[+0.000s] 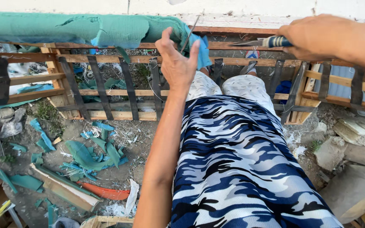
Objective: The person removes old green foam and fabric from a curved wooden furniture frame, working along the edge. They pull the foam loose by hand, cut it with a knife and scissors, and pry sections off using pliers, letting the stripped pieces fall to the ground.
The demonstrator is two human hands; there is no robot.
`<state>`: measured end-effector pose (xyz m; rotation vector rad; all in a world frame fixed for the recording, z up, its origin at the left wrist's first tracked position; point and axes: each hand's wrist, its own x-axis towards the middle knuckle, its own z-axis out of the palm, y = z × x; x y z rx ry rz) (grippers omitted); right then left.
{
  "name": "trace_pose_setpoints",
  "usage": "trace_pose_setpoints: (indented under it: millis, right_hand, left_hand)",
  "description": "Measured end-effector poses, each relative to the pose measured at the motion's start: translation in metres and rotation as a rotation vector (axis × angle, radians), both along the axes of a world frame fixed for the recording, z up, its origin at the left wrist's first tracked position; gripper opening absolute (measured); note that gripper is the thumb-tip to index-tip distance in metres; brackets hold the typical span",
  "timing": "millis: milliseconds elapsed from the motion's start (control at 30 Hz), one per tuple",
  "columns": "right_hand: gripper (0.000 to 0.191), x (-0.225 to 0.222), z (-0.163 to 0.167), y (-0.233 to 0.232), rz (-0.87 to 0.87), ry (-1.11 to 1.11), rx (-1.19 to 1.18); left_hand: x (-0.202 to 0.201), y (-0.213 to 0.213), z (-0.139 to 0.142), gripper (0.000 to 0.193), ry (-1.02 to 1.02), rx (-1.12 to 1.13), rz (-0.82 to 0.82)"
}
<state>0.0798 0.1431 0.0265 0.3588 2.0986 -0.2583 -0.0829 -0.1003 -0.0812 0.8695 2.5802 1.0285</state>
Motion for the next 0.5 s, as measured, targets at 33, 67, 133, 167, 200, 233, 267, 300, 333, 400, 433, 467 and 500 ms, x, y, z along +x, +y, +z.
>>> trace_pose_setpoints:
  millis: [33, 67, 133, 167, 200, 233, 267, 300, 333, 400, 433, 467, 500]
  right_hand:
    - [0.038, -0.007, 0.002, -0.004, -0.068, 0.004, -0.032]
    - [0.039, -0.015, 0.003, -0.008, -0.072, -0.016, -0.023]
    - [0.040, -0.028, 0.005, -0.017, -0.081, -0.057, -0.006]
    - [0.038, -0.034, 0.006, -0.019, -0.071, -0.042, 0.000]
    - [0.035, -0.040, 0.005, -0.022, -0.061, -0.025, 0.008]
    - [0.033, -0.046, 0.005, -0.023, -0.052, -0.010, 0.014]
    - [0.030, -0.052, 0.004, -0.024, -0.067, -0.035, 0.005]
    - [0.028, -0.057, 0.002, -0.026, -0.082, -0.064, -0.005]
    - [0.026, -0.061, 0.002, -0.027, -0.096, -0.094, -0.013]
    - [0.027, -0.073, 0.000, -0.032, -0.066, -0.055, -0.024]
    - [0.028, -0.079, 0.000, -0.034, -0.051, -0.032, -0.027]
    - [0.028, -0.083, 0.001, -0.034, -0.084, -0.056, -0.039]
    - [0.028, -0.087, 0.000, -0.033, -0.117, -0.082, -0.053]
  left_hand:
    - [0.002, 0.003, 0.000, 0.083, -0.012, -0.015, 0.024]
    - [0.002, 0.005, 0.001, 0.080, -0.032, -0.043, 0.020]
    - [-0.004, 0.007, 0.003, 0.076, -0.073, -0.100, 0.010]
    - [-0.010, 0.004, 0.002, 0.071, -0.123, -0.123, -0.049]
    - [-0.024, -0.003, 0.003, 0.068, -0.171, -0.143, -0.110]
    - [-0.037, -0.009, 0.005, 0.065, -0.221, -0.166, -0.170]
    - [-0.048, -0.015, 0.008, 0.065, -0.238, -0.150, -0.231]
    - [-0.059, -0.021, 0.009, 0.065, -0.259, -0.134, -0.292]
    - [-0.063, -0.024, 0.010, 0.065, -0.281, -0.116, -0.353]
    - [-0.065, -0.022, 0.007, 0.065, -0.298, -0.091, -0.357]
    - [-0.066, -0.022, 0.006, 0.066, -0.303, -0.076, -0.359]
    - [-0.066, -0.022, 0.006, 0.066, -0.305, -0.067, -0.355]
    - [-0.065, -0.022, 0.005, 0.066, -0.309, -0.058, -0.351]
